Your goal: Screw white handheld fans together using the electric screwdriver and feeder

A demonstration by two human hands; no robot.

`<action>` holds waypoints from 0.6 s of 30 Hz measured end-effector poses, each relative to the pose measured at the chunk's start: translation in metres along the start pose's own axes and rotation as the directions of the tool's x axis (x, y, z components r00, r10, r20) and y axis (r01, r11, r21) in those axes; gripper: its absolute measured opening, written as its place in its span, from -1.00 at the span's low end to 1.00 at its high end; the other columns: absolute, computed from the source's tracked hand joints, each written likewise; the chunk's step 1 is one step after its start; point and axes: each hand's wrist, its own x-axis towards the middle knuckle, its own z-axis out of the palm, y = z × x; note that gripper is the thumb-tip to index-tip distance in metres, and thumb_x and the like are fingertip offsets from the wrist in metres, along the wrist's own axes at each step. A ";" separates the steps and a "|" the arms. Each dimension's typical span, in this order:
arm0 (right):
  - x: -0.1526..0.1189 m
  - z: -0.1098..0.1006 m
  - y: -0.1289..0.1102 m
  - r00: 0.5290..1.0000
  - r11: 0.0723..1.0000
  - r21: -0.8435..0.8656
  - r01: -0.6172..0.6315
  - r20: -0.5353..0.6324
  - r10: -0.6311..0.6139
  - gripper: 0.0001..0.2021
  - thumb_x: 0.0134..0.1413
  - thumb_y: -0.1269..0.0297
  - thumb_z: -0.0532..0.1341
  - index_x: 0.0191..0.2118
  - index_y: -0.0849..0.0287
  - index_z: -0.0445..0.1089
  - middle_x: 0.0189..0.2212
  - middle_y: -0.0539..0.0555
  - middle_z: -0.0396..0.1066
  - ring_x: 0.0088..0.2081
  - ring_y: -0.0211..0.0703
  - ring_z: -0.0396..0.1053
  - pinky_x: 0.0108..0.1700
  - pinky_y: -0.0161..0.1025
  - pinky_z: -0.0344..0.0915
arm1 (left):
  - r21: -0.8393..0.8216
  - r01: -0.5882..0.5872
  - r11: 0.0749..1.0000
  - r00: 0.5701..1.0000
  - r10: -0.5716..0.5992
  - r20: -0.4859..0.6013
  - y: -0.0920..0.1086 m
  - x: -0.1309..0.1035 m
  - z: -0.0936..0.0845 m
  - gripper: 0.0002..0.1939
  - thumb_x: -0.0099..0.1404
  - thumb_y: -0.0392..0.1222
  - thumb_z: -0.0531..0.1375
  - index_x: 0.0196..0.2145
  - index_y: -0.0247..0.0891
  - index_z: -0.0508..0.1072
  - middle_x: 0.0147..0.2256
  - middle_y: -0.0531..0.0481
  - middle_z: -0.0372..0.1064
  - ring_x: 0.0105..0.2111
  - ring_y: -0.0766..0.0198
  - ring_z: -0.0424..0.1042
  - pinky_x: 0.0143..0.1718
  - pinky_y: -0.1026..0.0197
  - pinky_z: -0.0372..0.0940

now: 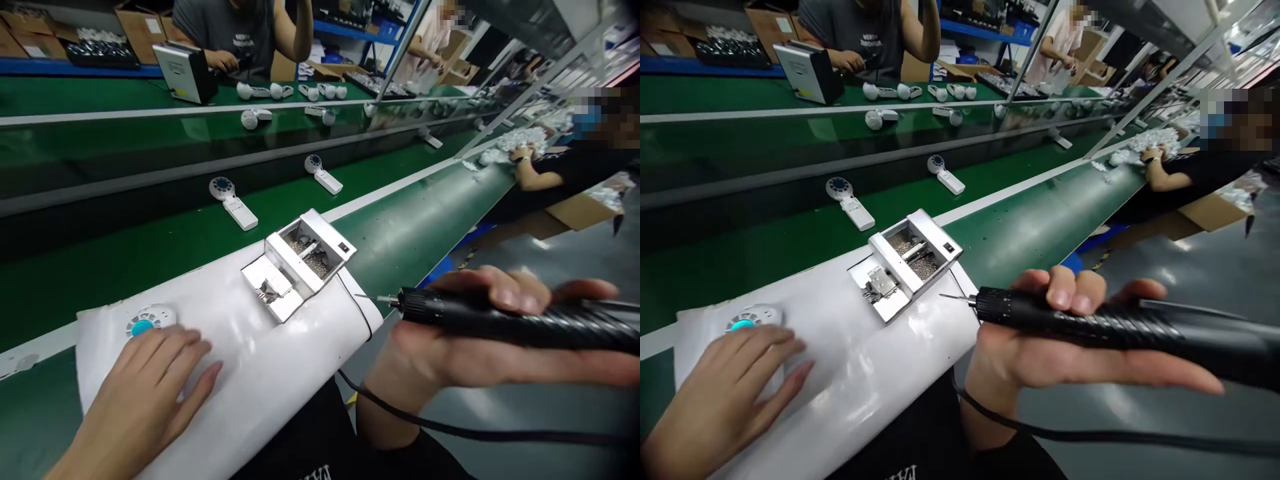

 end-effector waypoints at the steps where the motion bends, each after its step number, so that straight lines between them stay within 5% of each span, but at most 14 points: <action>1: -0.006 0.012 0.006 0.997 0.997 0.076 0.030 -0.069 -0.025 -0.52 0.24 -0.41 0.24 -0.12 -0.15 0.60 -0.45 -0.09 0.12 -0.50 -0.34 0.25 -0.33 -0.31 0.55 | 0.014 0.001 1.000 1.000 -0.001 0.015 -0.005 -0.032 0.002 -0.81 0.60 -0.06 0.20 0.01 -0.21 0.48 -0.07 -0.18 0.51 -0.03 -0.13 0.49 0.06 -0.20 0.37; 4: -0.030 0.046 0.018 0.975 0.961 0.275 0.032 -0.219 0.031 -0.55 0.44 -0.23 0.20 -0.20 0.05 0.58 -0.50 -0.11 0.23 -0.50 -0.38 0.36 -0.32 -0.35 0.61 | 0.018 -0.037 0.999 0.997 0.035 0.066 -0.007 -0.097 0.011 -0.78 0.60 -0.07 0.22 0.07 -0.20 0.52 -0.01 -0.16 0.55 0.04 -0.16 0.50 0.21 -0.28 0.33; 8: -0.064 0.081 0.023 0.970 0.943 0.318 -0.102 -0.177 0.164 -0.52 0.53 -0.22 0.06 -0.13 0.00 0.56 -0.49 -0.14 0.34 -0.46 -0.36 0.46 -0.24 -0.24 0.69 | -0.036 -0.022 0.999 1.000 0.023 0.007 -0.005 -0.125 0.027 -0.83 0.60 -0.29 0.21 0.07 -0.30 0.54 -0.04 -0.12 0.56 0.05 -0.05 0.51 0.33 -0.20 0.31; 13: -0.087 0.096 0.022 0.994 0.997 0.066 0.035 0.103 -0.042 -0.58 0.25 -0.33 0.26 0.03 -0.25 0.60 -0.50 -0.14 0.34 -0.60 -0.29 0.25 -0.65 -0.29 0.32 | -0.104 0.010 0.995 0.997 -0.002 0.071 -0.009 -0.122 0.034 -0.76 0.51 -0.51 0.15 -0.07 -0.27 0.54 -0.14 -0.07 0.50 -0.03 0.05 0.49 0.41 -0.21 0.26; 18: -0.107 0.117 0.034 0.895 0.997 -0.027 0.071 0.443 -0.052 -0.40 0.10 -0.51 0.31 -0.02 -0.14 0.47 -0.67 -0.21 0.24 -0.75 -0.24 0.04 -0.75 -0.27 0.12 | -0.217 -0.062 0.974 0.990 0.088 0.112 0.012 -0.079 0.043 -0.77 0.42 -0.52 0.15 -0.14 -0.23 0.49 -0.19 -0.03 0.48 -0.16 0.09 0.45 0.33 -0.13 0.30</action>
